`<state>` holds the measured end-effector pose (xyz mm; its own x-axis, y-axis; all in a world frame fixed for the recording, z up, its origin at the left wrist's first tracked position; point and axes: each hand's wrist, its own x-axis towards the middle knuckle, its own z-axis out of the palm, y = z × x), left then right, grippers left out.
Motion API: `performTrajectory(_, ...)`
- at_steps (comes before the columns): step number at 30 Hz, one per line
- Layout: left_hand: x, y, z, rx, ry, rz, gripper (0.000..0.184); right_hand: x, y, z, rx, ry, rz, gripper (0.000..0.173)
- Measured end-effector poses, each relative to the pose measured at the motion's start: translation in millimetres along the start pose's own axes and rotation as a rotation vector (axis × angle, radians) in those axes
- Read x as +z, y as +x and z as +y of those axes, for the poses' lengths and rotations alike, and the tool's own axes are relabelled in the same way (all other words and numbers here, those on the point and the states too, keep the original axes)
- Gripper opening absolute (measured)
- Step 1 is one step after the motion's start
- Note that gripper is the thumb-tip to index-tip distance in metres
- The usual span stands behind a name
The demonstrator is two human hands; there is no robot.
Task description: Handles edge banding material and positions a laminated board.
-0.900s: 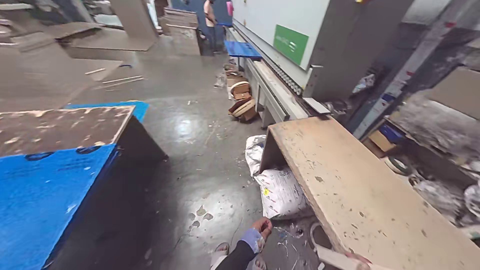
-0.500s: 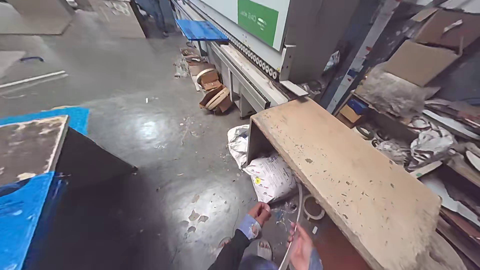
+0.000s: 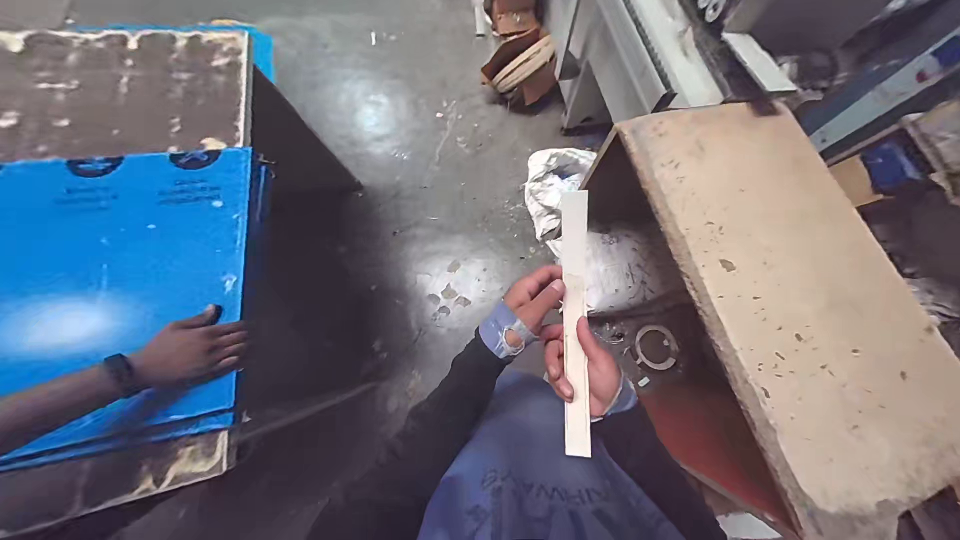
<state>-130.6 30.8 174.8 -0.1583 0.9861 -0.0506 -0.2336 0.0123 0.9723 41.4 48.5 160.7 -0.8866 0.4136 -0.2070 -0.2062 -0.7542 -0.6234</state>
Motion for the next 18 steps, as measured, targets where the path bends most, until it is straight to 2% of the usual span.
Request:
performTrajectory(5,-2.1,-11.4,6.0,0.079,-0.025,0.041,0.024,1.7,1.9,1.8,-0.01,-0.097,0.025,0.067)
performTrajectory(8,-0.9,-11.9,7.0,0.043,-0.028,0.055,0.023,2.1,0.4,2.4,-0.026,-0.128,0.073,0.064)
performTrajectory(13,3.3,-5.3,0.0,0.097,-0.029,0.118,0.019,3.2,-0.9,1.6,-0.056,-0.273,0.198,0.056)
performTrajectory(18,7.5,-1.2,1.0,0.088,-0.047,0.104,0.014,-0.5,-2.4,2.8,-0.099,-0.329,0.242,0.054)
